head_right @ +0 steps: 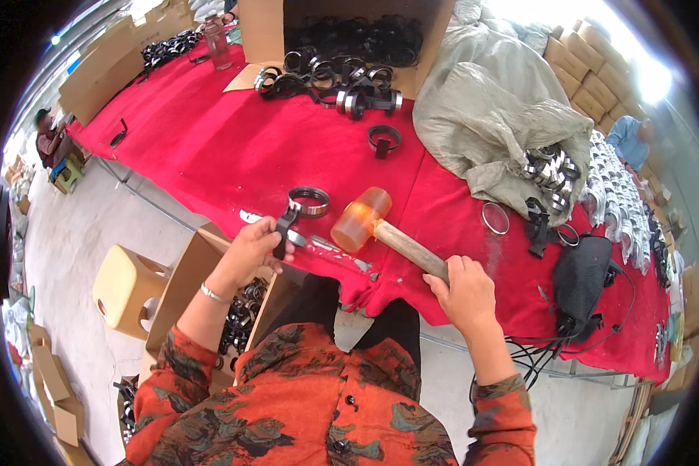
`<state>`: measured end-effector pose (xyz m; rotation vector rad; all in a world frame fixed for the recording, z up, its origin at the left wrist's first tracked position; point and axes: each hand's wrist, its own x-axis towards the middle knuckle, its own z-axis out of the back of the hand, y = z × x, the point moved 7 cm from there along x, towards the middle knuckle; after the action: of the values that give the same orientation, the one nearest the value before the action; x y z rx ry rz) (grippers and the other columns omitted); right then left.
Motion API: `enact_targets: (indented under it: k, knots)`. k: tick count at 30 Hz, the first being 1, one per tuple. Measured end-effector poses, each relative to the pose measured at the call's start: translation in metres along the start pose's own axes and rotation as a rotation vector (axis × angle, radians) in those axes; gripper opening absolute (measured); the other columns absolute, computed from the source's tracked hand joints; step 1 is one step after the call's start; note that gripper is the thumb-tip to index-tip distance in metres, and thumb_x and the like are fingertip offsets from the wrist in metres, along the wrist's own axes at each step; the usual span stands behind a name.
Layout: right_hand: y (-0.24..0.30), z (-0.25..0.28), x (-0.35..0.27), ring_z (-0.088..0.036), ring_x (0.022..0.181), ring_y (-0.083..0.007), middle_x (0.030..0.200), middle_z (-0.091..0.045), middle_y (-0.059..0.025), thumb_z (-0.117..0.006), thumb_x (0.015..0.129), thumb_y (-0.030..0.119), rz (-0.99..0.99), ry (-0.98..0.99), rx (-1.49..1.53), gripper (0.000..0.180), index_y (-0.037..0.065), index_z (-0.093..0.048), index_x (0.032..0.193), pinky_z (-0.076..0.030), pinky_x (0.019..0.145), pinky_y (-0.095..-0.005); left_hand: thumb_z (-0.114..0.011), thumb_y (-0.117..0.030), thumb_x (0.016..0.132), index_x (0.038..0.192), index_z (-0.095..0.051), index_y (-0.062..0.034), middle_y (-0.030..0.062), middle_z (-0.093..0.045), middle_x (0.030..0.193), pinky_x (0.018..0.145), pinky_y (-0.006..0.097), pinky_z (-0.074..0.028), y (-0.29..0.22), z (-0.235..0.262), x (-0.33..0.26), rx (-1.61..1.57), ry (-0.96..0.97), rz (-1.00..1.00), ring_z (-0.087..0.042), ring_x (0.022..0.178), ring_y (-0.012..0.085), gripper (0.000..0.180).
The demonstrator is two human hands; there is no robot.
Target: The recorder uses a rubber mallet to hammer metal rings into plastic holders on a red-clothed table in a factory environment.
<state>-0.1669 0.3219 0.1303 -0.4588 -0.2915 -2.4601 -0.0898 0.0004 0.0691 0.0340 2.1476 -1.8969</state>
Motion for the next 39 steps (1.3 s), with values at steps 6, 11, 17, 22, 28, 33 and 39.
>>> enact_targets:
  k: [6, 11, 17, 22, 28, 33, 39]
  knots:
    - [0.034, -0.023, -0.018, -0.051, 0.050, -0.0100, 0.064, -0.051, -0.0034, -0.056, 0.094, 0.033, -0.546, 0.544, 0.950, 0.032, 0.003, -0.050, 0.085, -0.043, 0.046, -0.0257, -0.048, -0.026, 0.098, 0.089, -0.054, -0.0069, 0.0023, -0.058, 0.077, 0.054, 0.022, -0.044, 0.037, 0.028, -0.018, -0.003, -0.210, -0.149, -0.056, 0.069, 0.0088, 0.023]
    - [0.088, 0.008, -0.008, -0.048, 0.051, -0.0060, 0.068, -0.053, 0.0001, -0.054, 0.095, 0.030, -0.509, 0.414, 1.265, 0.027, 0.004, -0.052, 0.089, -0.039, 0.045, -0.0222, -0.048, -0.028, 0.098, 0.088, -0.054, -0.0080, -0.0004, -0.058, 0.077, 0.056, 0.019, -0.042, 0.068, 0.026, -0.011, -0.020, -0.180, -0.185, -0.054, 0.071, 0.0063, 0.023]
    - [0.099, 0.004, -0.018, -0.055, 0.055, -0.0133, 0.066, -0.055, -0.0092, -0.054, 0.094, 0.025, -0.129, 0.305, 0.791, 0.025, 0.001, -0.051, 0.094, -0.042, 0.050, -0.0294, -0.049, -0.031, 0.097, 0.084, -0.053, -0.0076, -0.0005, -0.056, 0.071, 0.049, 0.020, -0.038, 0.061, 0.018, -0.010, 0.018, -0.232, -0.268, -0.048, 0.056, 0.0053, 0.027]
    - [0.095, -0.010, -0.022, -0.052, 0.048, -0.0117, 0.062, -0.055, -0.0045, -0.060, 0.093, 0.026, -0.279, 0.449, 0.863, 0.025, 0.001, -0.054, 0.094, -0.041, 0.045, -0.0278, -0.047, -0.031, 0.098, 0.089, -0.056, -0.0088, -0.0017, -0.056, 0.077, 0.054, 0.019, -0.040, 0.066, 0.027, -0.009, 0.024, -0.188, -0.193, -0.050, 0.068, 0.0043, 0.026]
    - [0.136, 0.036, 0.018, -0.059, 0.055, -0.0204, 0.063, -0.056, -0.0111, -0.059, 0.093, 0.024, -0.015, 0.191, 0.883, 0.026, -0.002, -0.053, 0.094, -0.045, 0.051, -0.0330, -0.047, -0.031, 0.098, 0.086, -0.055, -0.0088, -0.0021, -0.055, 0.076, 0.054, 0.019, -0.041, 0.066, 0.020, -0.013, 0.044, -0.246, -0.188, -0.049, 0.067, 0.0046, 0.027]
    - [0.147, -0.034, 0.034, -0.063, 0.070, -0.0415, 0.070, -0.059, -0.0253, -0.056, 0.093, 0.029, 0.009, 0.409, 0.512, 0.033, -0.003, -0.050, 0.094, -0.047, 0.059, -0.0454, -0.050, -0.027, 0.095, 0.082, -0.053, -0.0058, 0.0002, -0.055, 0.069, 0.051, 0.023, -0.039, 0.056, 0.016, -0.008, 0.091, -0.288, -0.233, -0.049, 0.060, 0.0068, 0.025]
    - [0.156, 0.001, 0.069, -0.058, 0.059, -0.0321, 0.066, -0.056, -0.0185, -0.059, 0.093, 0.030, -0.062, 0.400, 0.849, 0.032, -0.001, -0.052, 0.092, -0.043, 0.053, -0.0385, -0.052, -0.030, 0.096, 0.080, -0.053, -0.0045, 0.0008, -0.055, 0.068, 0.057, 0.024, -0.039, 0.070, 0.020, -0.014, 0.059, -0.281, -0.205, -0.049, 0.062, 0.0075, 0.030]
